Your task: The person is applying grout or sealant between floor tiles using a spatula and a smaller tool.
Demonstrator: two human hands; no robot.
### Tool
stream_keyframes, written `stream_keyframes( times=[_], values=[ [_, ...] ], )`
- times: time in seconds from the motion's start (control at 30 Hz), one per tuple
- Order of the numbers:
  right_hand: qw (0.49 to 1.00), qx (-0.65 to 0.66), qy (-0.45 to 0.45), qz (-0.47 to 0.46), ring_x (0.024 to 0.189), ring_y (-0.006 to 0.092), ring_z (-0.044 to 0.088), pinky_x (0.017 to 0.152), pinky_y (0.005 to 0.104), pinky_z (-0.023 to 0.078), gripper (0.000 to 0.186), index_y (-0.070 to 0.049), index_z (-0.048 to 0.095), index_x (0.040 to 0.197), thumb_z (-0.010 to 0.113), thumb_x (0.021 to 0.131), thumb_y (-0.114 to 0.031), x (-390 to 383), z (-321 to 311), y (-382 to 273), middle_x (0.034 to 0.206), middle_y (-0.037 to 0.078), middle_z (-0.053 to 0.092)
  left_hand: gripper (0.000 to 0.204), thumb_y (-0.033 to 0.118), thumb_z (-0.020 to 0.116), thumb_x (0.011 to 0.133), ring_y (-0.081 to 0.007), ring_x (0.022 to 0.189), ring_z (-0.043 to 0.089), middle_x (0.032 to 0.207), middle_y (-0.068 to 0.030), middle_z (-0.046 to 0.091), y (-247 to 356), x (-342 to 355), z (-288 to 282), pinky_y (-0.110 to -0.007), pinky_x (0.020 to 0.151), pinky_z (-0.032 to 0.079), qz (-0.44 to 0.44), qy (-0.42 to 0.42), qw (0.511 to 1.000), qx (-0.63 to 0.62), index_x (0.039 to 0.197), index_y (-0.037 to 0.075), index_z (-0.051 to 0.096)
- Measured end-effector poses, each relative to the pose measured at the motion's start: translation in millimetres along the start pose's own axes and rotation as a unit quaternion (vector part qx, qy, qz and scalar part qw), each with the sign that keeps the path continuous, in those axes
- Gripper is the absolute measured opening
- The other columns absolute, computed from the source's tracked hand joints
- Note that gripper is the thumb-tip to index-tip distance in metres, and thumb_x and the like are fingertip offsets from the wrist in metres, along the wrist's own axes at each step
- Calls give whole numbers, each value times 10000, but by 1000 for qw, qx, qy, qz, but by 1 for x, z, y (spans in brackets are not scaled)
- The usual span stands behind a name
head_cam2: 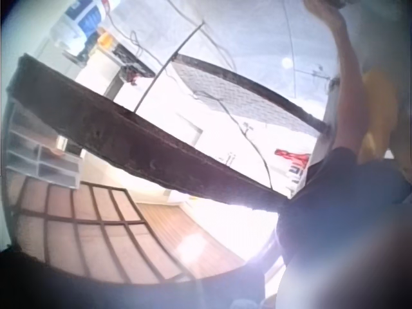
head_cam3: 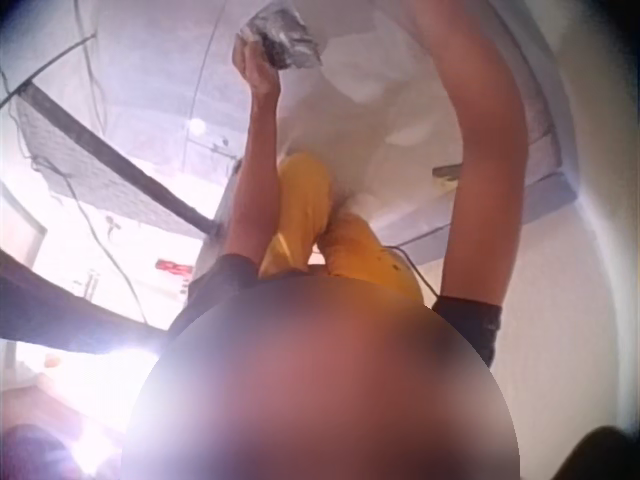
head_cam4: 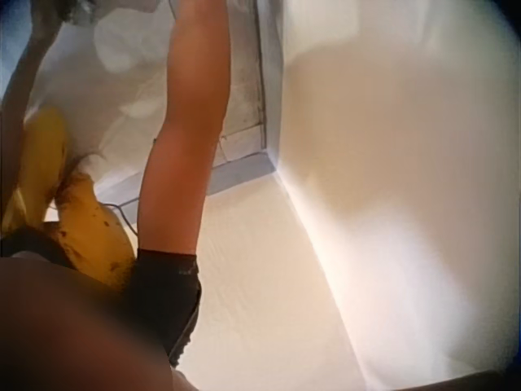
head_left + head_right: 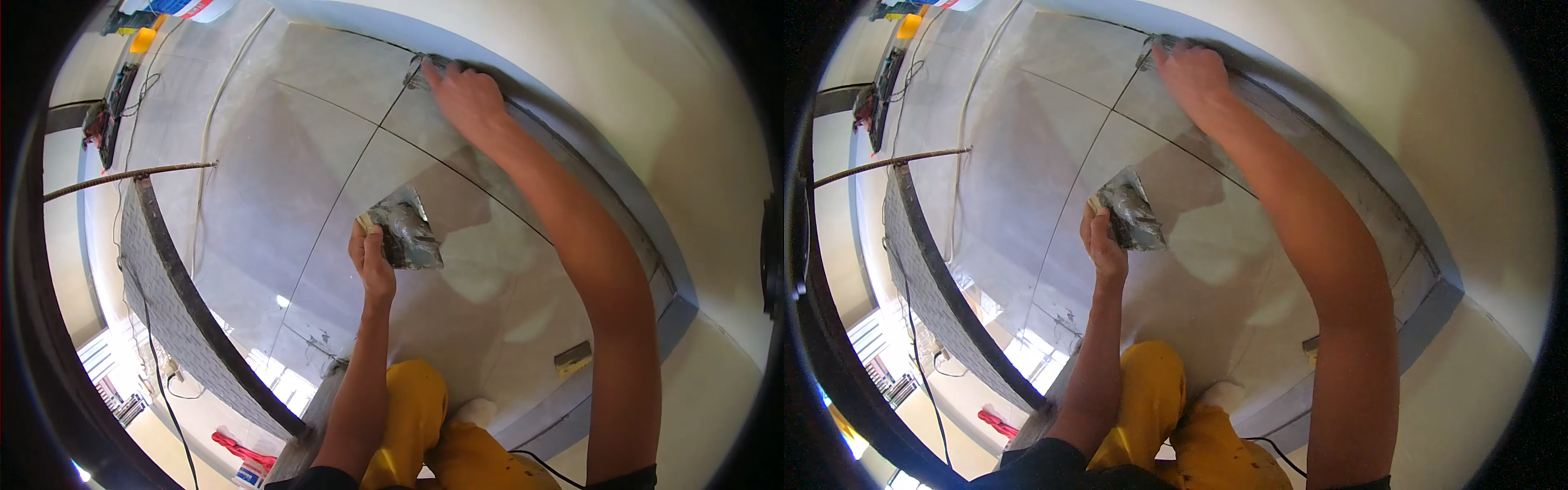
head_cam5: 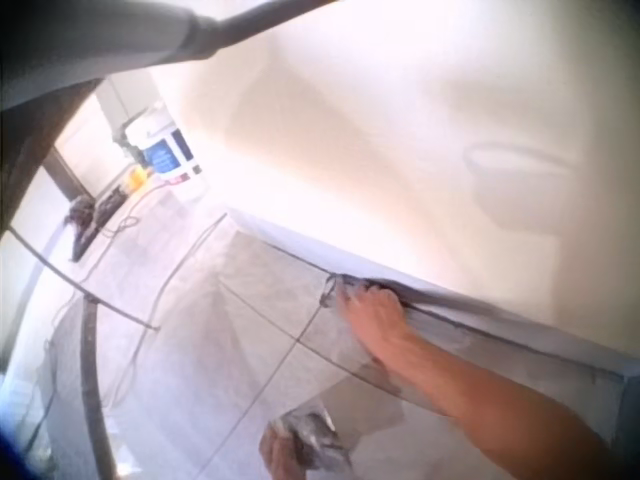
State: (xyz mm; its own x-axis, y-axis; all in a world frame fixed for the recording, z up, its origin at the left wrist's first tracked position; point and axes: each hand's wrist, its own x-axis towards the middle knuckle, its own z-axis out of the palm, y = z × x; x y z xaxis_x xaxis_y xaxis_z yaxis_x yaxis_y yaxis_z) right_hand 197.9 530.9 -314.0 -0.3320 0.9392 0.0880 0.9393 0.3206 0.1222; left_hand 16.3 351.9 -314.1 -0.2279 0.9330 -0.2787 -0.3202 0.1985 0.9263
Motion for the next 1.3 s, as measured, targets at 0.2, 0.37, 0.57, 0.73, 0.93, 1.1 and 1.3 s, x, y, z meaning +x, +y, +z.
stream_keyframes(
  times=[0.2, 0.37, 0.57, 0.73, 0.93, 1.1, 1.3],
  values=[
    [993, -54, -85, 57, 653, 241, 619, 434, 363, 483, 557, -84, 386, 1323, 524, 784, -64, 20, 5, -20, 822, 116, 580, 169, 128, 425, 865, -72, 759, 404, 823, 3, 498, -2, 2, -9, -209, 706, 333, 15, -10, 999, 41, 934, 1, 514],
    [969, -137, -199, 58, 576, 197, 603, 364, 340, 454, 611, -88, 370, 1343, 546, 759, -47, 21, -8, -25, 776, 89, 582, 165, 138, 426, 868, -73, 747, 390, 802, 13, 482, 1, -2, -4, -215, 707, 331, 15, 1, 998, 53, 916, 7, 514],
    [987, -114, -109, 35, 520, 202, 595, 335, 335, 438, 558, -95, 381, 1335, 528, 798, -58, 34, -3, -26, 751, 91, 606, 166, 136, 422, 871, -66, 737, 385, 796, 16, 482, -5, 2, -4, -210, 693, 328, 11, -1, 1000, 19, 919, 10, 518],
    [980, -53, -183, 61, 518, 202, 594, 331, 340, 430, 500, -98, 377, 1337, 485, 849, -72, 33, -3, -14, 657, 62, 600, 163, 123, 415, 872, -62, 747, 391, 806, 11, 492, -4, 1, -4, -202, 690, 326, 22, 2, 999, 36, 924, 11, 521],
    [982, -115, -148, 26, 535, 197, 598, 395, 320, 462, 571, -71, 361, 1345, 524, 798, -56, -7, 2, 2, 691, 75, 597, 174, 118, 413, 874, -74, 784, 432, 857, -12, 523, -3, 2, -7, -208, 727, 353, 1, 5, 1000, 2, 938, 1, 524],
    [979, -113, -164, 31, 546, 192, 598, 413, 308, 463, 611, -71, 353, 1352, 536, 770, -45, -42, 8, 33, 694, 79, 590, 247, 156, 400, 851, -135, 846, 498, 918, -53, 525, -6, 1, -7, -269, 757, 416, -3, -21, 999, 30, 1020, 10, 504],
    [977, -118, -176, 13, 544, 181, 591, 437, 299, 459, 636, -82, 346, 1357, 544, 754, -49, -81, -22, 46, 691, 92, 582, 187, 131, 390, 872, -99, 792, 451, 851, -32, 517, 1, 2, -3, -236, 739, 374, -6, -12, 1000, 4, 938, 4, 511]
  ],
)
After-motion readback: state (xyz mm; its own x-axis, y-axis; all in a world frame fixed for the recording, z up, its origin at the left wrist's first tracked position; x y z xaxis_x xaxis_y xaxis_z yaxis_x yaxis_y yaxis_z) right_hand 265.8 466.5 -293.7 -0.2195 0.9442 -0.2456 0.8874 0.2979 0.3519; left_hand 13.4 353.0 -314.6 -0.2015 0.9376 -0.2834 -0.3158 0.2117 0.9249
